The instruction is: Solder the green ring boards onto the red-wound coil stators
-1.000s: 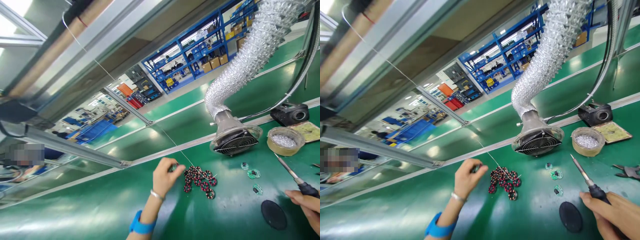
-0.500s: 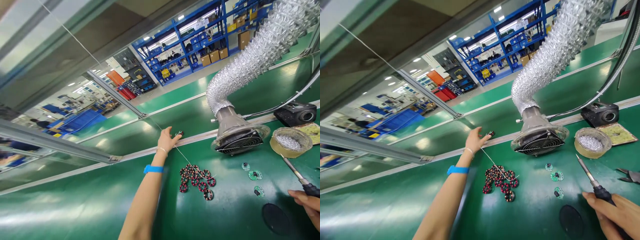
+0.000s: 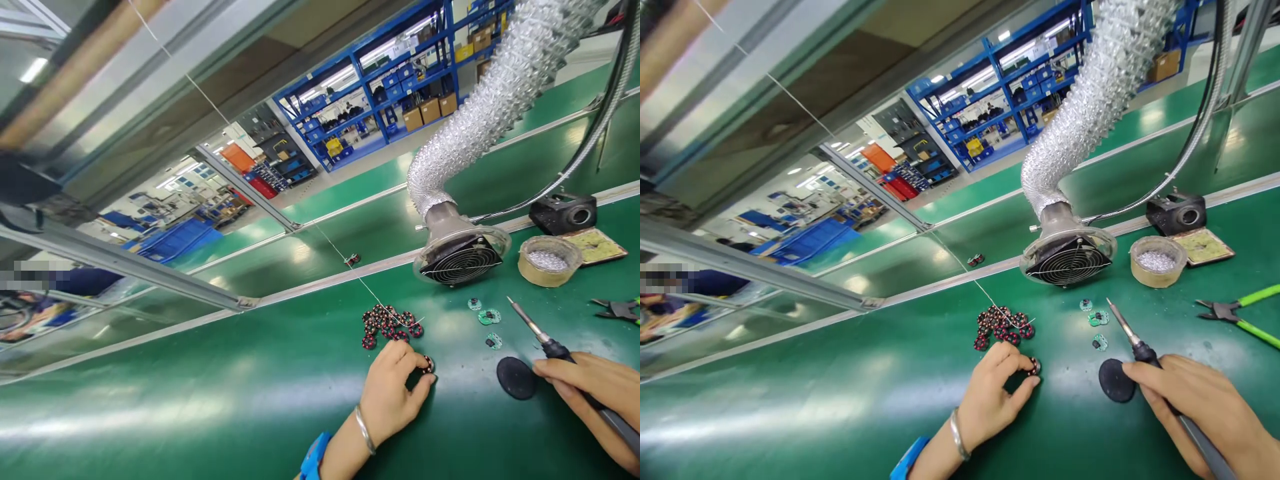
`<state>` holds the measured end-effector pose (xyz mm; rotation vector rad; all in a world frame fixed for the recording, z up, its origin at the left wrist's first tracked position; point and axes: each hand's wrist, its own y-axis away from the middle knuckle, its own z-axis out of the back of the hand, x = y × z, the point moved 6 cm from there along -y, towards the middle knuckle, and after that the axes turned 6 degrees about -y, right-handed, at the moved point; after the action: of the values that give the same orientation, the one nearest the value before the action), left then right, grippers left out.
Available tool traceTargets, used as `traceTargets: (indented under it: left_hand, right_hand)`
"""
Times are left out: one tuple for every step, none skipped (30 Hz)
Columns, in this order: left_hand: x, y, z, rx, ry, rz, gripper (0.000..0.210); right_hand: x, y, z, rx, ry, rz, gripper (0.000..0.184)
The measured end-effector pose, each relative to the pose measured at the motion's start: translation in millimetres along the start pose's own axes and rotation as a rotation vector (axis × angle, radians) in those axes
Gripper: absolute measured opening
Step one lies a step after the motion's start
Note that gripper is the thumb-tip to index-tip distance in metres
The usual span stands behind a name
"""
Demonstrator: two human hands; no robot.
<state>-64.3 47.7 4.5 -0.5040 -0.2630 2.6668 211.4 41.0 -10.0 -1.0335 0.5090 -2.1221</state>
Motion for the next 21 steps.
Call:
traceTargets:
  left_hand:
    - [-1.9, -0.4, -2.5, 0.014, 0.023, 0.014, 0.011]
    - [-3.3, -0.6, -4.8, 0.023, 0.041, 0.035, 0.018]
    - [-4.6, -0.7, -7.1, 0.028, 0.055, 0.059, 0.022]
    - [-5.8, -0.7, -9.4, 0.029, 0.070, 0.084, 0.024]
    - [-7.5, -0.8, -11.8, 0.025, 0.088, 0.102, 0.023]
    - [-10.0, -1.2, -14.0, 0.016, 0.112, 0.111, 0.019]
    - [-13.4, -2.1, -16.4, 0.006, 0.144, 0.114, 0.015]
    - [-17.8, -3.7, -18.8, -0.006, 0.185, 0.110, 0.012]
    - [-23.5, -6.2, -21.5, -0.016, 0.234, 0.100, 0.014]
    - [-30.6, -9.6, -24.5, -0.021, 0.289, 0.083, 0.018]
    - [-39.0, -13.9, -28.0, -0.019, 0.345, 0.054, 0.022]
    - [-48.4, -18.9, -31.8, -0.005, 0.392, 0.014, 0.025]
    - [-58.4, -24.3, -35.7, 0.016, 0.427, -0.037, 0.027]
    - [-67.8, -29.6, -39.5, 0.041, 0.449, -0.092, 0.028]
    - [-75.7, -34.7, -43.0, 0.068, 0.458, -0.140, 0.028]
    - [-81.4, -39.3, -45.8, 0.089, 0.460, -0.175, 0.028]
    - [-84.9, -43.3, -47.8, 0.105, 0.460, -0.197, 0.028]
    - [-86.5, -46.8, -48.9, 0.116, 0.464, -0.206, 0.027]
    - [-86.9, -49.6, -49.4, 0.127, 0.474, -0.209, 0.026]
    - [-86.9, -51.9, -49.4, 0.139, 0.487, -0.211, 0.025]
    - [-86.8, -53.7, -48.9, 0.153, 0.502, -0.213, 0.024]
  right_hand:
    - [2.1, -0.6, 0.4, 0.020, 0.007, 0.016, 0.030]
    - [4.1, -2.2, 1.9, 0.020, 0.004, 0.022, 0.029]
    - [6.0, -4.6, 2.8, 0.022, -0.007, 0.023, 0.028]
    - [7.4, -7.5, 2.8, 0.032, -0.025, 0.017, 0.028]
    - [8.1, -10.6, 1.8, 0.047, -0.054, 0.005, 0.028]
    - [7.9, -13.7, 0.2, 0.062, -0.087, -0.013, 0.028]
    - [7.2, -16.4, -2.5, 0.084, -0.125, -0.031, 0.028]
    - [6.2, -18.7, -4.5, 0.090, -0.159, -0.045, 0.027]
    - [5.1, -20.7, -6.7, 0.098, -0.191, -0.054, 0.027]
    - [3.9, -22.3, -8.5, 0.100, -0.211, -0.061, 0.027]
    - [2.0, -23.6, -9.6, 0.094, -0.221, -0.078, 0.026]
    - [0.3, -24.6, -10.1, 0.084, -0.226, -0.095, 0.024]
    - [-1.5, -25.3, -9.7, 0.062, -0.224, -0.116, 0.023]
    - [-2.8, -25.6, -9.3, 0.045, -0.220, -0.134, 0.022]
    - [-3.4, -25.6, -8.8, 0.030, -0.217, -0.145, 0.021]
    - [-3.6, -25.4, -8.5, 0.020, -0.217, -0.152, 0.020]
    - [-3.4, -24.9, -8.8, 0.018, -0.220, -0.155, 0.020]
    - [-2.9, -24.5, -9.2, 0.019, -0.227, -0.155, 0.020]
    - [-2.6, -24.0, -9.7, 0.020, -0.237, -0.157, 0.021]
    - [-2.3, -23.8, -10.1, 0.020, -0.247, -0.160, 0.021]
    - [-2.1, -23.7, -10.5, 0.021, -0.256, -0.165, 0.021]
